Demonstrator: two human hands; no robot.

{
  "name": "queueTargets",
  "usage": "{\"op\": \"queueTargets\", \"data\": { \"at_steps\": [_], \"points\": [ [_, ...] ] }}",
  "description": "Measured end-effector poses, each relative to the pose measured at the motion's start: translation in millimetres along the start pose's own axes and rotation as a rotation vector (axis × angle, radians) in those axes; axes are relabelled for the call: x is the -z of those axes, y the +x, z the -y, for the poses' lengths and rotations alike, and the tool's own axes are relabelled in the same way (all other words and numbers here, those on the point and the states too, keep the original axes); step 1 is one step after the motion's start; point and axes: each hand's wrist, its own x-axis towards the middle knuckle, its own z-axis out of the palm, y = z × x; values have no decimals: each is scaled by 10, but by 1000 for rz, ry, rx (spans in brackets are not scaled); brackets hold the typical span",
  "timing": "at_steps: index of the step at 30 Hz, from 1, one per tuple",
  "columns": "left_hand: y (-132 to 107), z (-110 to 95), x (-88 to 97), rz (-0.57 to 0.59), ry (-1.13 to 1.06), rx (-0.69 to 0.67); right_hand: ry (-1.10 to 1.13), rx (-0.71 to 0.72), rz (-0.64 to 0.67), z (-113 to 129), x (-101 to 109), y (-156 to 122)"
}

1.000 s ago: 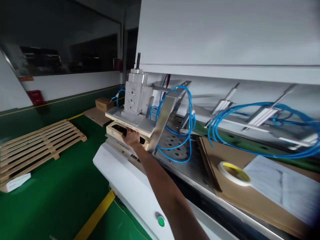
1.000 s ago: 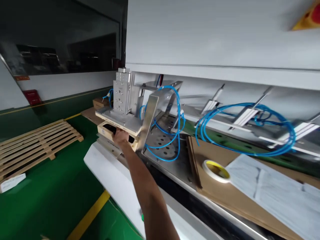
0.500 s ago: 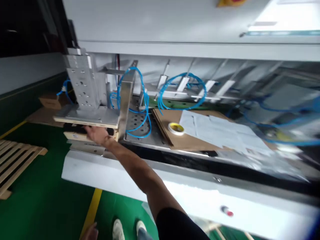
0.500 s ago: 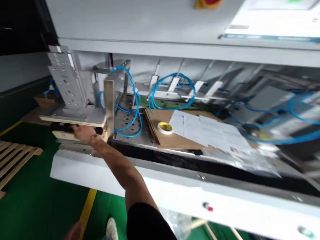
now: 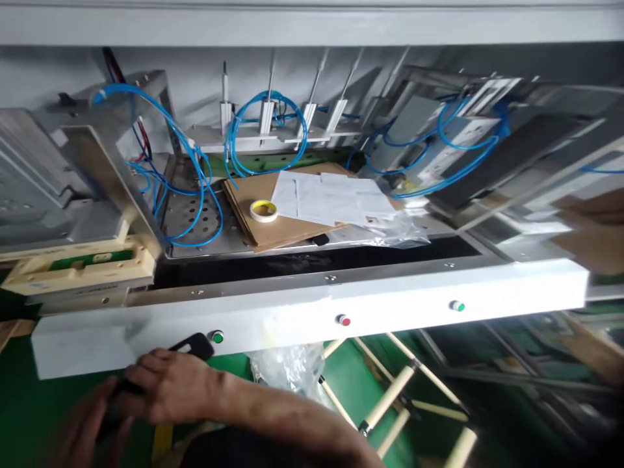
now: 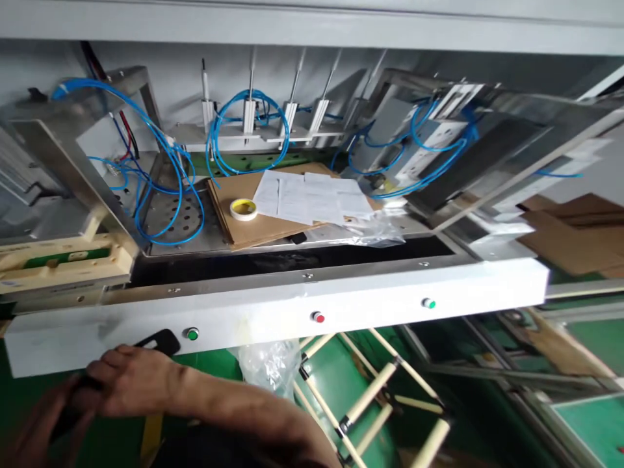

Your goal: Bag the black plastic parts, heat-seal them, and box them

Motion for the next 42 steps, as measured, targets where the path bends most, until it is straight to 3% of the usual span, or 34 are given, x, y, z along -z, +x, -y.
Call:
{"op": "queueTargets", "data": {
  "at_steps": [4,7,11,17,23,32,37,42],
  "points": [
    [420,-526,-370,91,-102,-153,-66,-238,49,65,444,-682],
    [802,-827,-529,101,-155,-148,-54,-438,-75,122,648,-1160],
    [1368,-1098,-663,6,-201,-116,-168,-795,-276,192,698,-1846],
    [1932,-1541,-1028,61,-247,-324,-402,-1001,-240,18,720,-2535],
    [2160,-1761,-1349,168,-327,-433,-406,-1008,-235,-63,737,-2687],
    [2183,-1874,-1536,234,-397,-411,-421,-1020,-216,-85,735,-2658],
    [2189,-1916,-1442,230,-369,-360,-433,-1018,-196,-94,941,-2534],
    [1926,-1744,-1223,69,-497,-307,-390,-972,-143,-209,1213,-2377]
  ]
}}
